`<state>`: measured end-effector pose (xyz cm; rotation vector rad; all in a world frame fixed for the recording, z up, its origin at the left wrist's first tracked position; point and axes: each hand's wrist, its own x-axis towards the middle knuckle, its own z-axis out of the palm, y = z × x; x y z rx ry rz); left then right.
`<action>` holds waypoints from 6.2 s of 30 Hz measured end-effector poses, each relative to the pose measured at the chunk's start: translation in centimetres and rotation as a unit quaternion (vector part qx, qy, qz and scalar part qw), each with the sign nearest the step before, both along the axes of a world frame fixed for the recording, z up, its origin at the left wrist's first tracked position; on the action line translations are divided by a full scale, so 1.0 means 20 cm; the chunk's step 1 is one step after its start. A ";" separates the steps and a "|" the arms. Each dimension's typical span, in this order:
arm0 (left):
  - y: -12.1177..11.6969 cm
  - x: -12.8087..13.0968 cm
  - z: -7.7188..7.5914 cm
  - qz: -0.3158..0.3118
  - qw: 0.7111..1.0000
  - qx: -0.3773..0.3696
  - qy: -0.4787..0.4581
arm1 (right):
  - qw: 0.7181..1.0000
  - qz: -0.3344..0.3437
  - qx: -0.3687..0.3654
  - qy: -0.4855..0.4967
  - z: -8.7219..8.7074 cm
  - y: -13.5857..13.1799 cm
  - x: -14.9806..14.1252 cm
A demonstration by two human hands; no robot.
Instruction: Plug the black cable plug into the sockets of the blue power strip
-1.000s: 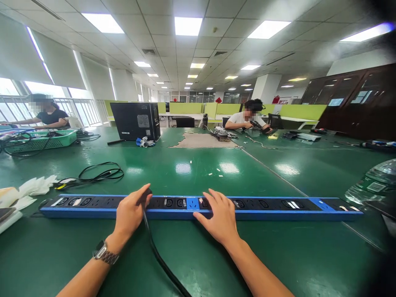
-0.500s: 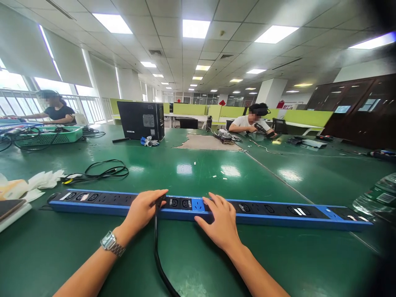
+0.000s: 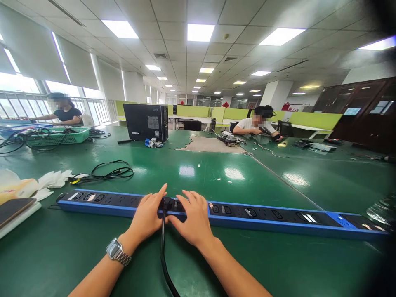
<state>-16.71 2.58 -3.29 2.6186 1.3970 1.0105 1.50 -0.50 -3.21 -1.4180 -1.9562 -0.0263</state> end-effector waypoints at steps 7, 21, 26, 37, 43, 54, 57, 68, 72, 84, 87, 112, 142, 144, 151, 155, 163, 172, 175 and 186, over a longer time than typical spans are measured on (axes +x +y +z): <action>0.01 0.00 -0.02 0.029 0.999 -0.024 0.023 | 0.993 0.057 0.074 0.076 0.13 0.12 -0.10; 0.01 0.05 -0.02 0.034 0.999 -0.022 -0.008 | 0.989 -0.083 0.042 0.113 -0.10 -0.12 1.00; -0.03 0.18 0.02 -0.033 0.999 -0.011 -0.009 | 0.994 -0.070 0.058 0.063 -0.03 -0.10 0.94; -0.07 0.74 0.09 -0.176 0.984 -0.011 -0.011 | 0.993 -0.084 0.056 0.067 -0.06 -0.13 0.93; -0.05 0.89 0.13 -0.173 0.985 -0.017 -0.004 | 0.997 -0.064 0.050 0.008 -0.10 -0.12 0.94; -0.05 1.13 0.10 -0.193 0.981 0.015 -0.019 | 0.978 -0.189 0.043 -0.076 -0.27 -0.13 0.99; -0.04 1.01 0.17 -0.174 0.976 0.061 -0.112 | 0.977 -0.192 0.032 -0.089 -0.25 -0.13 0.98; 0.07 0.05 0.07 -0.045 0.986 0.010 -0.162 | 0.971 -0.223 -0.040 -0.073 -0.21 -0.15 0.94; 0.05 -0.02 0.03 -0.074 0.986 -0.036 -0.142 | 0.969 -0.233 -0.038 -0.069 -0.20 -0.14 0.91; 0.03 -0.03 0.02 -0.009 0.998 -0.068 -0.005 | 1.000 0.018 0.012 0.010 0.03 0.03 0.11; 0.02 -0.03 0.01 0.007 0.998 -0.065 0.013 | 0.996 0.080 0.030 -0.004 0.07 0.10 -0.10; 0.02 0.07 0.02 -0.014 0.999 -0.045 -0.005 | 0.993 0.002 0.109 0.049 -0.02 -0.01 0.38; 0.02 0.01 0.08 -0.018 0.986 -0.061 -0.153 | 0.987 -0.067 0.074 0.122 -0.09 -0.04 0.45; 0.03 -0.01 0.05 -0.025 0.987 -0.079 -0.141 | 0.988 -0.066 0.071 0.122 -0.09 -0.04 0.45; 0.04 -0.01 0.13 -0.063 0.983 -0.134 -0.113 | 0.990 -0.038 0.068 0.115 -0.06 -0.06 0.35; 0.02 -0.02 0.16 -0.087 0.974 -0.179 -0.110 | 0.990 0.010 0.068 0.120 -0.03 -0.04 0.21; 0.04 -0.04 0.08 -0.061 0.973 -0.159 -0.154 | 0.984 0.077 0.042 0.152 0.07 0.00 -0.06; 0.05 0.02 0.12 -0.056 0.976 -0.160 -0.137 | 0.978 0.072 0.042 0.192 0.07 0.04 -0.11; 0.04 0.02 0.11 -0.060 0.973 -0.171 -0.145 | 0.980 0.073 0.040 0.181 0.06 0.05 -0.08; 0.02 -0.03 0.09 0.019 0.976 -0.154 -0.152 | 0.978 0.036 0.066 0.193 -0.02 0.03 0.08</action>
